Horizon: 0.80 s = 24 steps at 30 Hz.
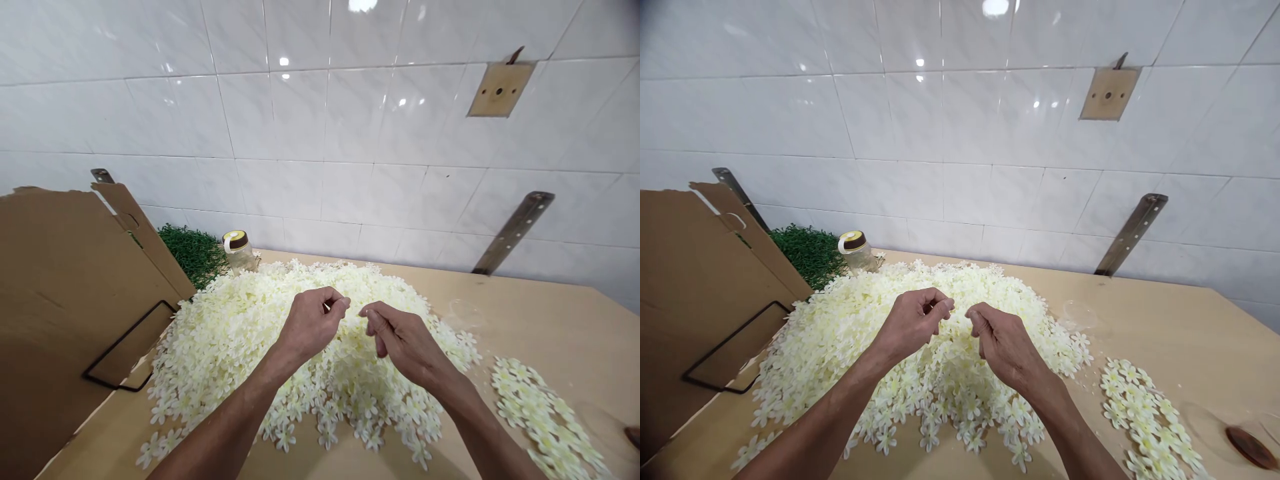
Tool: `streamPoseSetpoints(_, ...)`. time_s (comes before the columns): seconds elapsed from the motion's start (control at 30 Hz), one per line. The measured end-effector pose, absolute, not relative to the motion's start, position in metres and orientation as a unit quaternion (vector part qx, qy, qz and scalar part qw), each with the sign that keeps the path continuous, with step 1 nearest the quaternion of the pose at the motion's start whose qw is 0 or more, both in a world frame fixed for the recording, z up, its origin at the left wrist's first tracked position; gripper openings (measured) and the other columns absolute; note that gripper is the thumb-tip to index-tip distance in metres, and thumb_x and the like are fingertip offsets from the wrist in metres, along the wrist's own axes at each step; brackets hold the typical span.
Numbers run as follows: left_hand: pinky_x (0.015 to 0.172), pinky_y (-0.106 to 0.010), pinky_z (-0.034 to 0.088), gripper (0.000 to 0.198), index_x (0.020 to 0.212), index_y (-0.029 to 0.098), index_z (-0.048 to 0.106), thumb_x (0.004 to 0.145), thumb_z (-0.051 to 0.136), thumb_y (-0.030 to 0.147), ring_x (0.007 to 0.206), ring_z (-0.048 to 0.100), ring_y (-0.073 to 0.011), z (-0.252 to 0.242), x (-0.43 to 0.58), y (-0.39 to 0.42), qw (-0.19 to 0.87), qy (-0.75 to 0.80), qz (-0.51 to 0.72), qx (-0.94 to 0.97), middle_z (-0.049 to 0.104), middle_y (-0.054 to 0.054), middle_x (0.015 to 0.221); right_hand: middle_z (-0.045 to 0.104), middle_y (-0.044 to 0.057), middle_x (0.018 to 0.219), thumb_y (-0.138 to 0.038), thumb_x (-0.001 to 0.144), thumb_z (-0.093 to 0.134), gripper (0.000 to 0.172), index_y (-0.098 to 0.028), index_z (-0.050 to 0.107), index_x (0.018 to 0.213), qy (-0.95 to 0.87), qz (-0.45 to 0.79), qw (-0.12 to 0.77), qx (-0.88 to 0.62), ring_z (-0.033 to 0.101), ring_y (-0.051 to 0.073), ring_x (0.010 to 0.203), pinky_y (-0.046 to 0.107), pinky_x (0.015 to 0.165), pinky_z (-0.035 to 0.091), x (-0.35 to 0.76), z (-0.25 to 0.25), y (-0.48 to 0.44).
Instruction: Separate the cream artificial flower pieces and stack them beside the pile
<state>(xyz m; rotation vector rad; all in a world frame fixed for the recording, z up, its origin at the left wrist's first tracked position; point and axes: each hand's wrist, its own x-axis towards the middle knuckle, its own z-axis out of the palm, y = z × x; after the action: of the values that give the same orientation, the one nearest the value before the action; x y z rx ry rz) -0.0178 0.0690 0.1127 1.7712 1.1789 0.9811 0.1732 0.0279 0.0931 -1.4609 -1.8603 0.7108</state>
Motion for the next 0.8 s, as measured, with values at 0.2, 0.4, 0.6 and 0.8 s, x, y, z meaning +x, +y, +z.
streamPoseSetpoints(0.2,0.05,-0.023,0.035,0.025,0.071,0.019,0.065,0.087,0.056,0.036,0.052,0.052,-0.0121,0.118,-0.023,0.068,0.371,0.476,0.382,0.7,0.06,0.0,0.061,0.065,-0.003,0.061,-0.042,0.099,0.04,0.032,-0.022,0.047,0.123,-0.65,0.343,0.357,-0.576,0.063,0.016,0.048,0.03,0.053,0.053,0.175,0.098,0.027)
streamPoseSetpoints(0.4,0.048,-0.023,0.035,0.026,0.071,0.019,0.064,0.087,0.057,0.038,0.052,0.051,-0.0118,0.122,-0.025,0.066,0.368,0.478,0.375,0.704,0.058,0.001,0.059,0.061,-0.003,0.059,-0.044,0.097,0.049,0.025,-0.021,0.059,0.095,-0.659,0.266,0.439,-0.55,0.057,0.012,0.044,0.024,0.046,0.049,0.184,0.114,0.019)
streamPoseSetpoints(0.6,0.046,-0.022,0.036,0.029,0.071,0.018,0.064,0.087,0.057,0.041,0.05,0.052,-0.0114,0.122,-0.022,0.062,0.393,0.466,0.363,0.705,0.056,0.001,0.056,0.043,-0.007,0.05,-0.052,0.098,0.041,0.043,-0.021,0.047,0.069,-0.631,0.283,0.455,-0.56,0.041,0.006,0.028,0.02,0.03,0.036,0.186,0.119,0.018)
streamPoseSetpoints(0.8,0.043,-0.021,0.041,0.028,0.073,0.017,0.063,0.085,0.059,0.042,0.047,0.051,-0.011,0.112,-0.009,0.064,0.517,0.435,0.327,0.661,0.057,0.001,0.055,0.067,0.002,0.075,-0.05,0.098,0.045,0.035,-0.019,0.062,0.099,-0.636,0.382,0.472,-0.477,0.066,0.015,0.055,0.03,0.054,0.058,0.19,0.1,0.034)
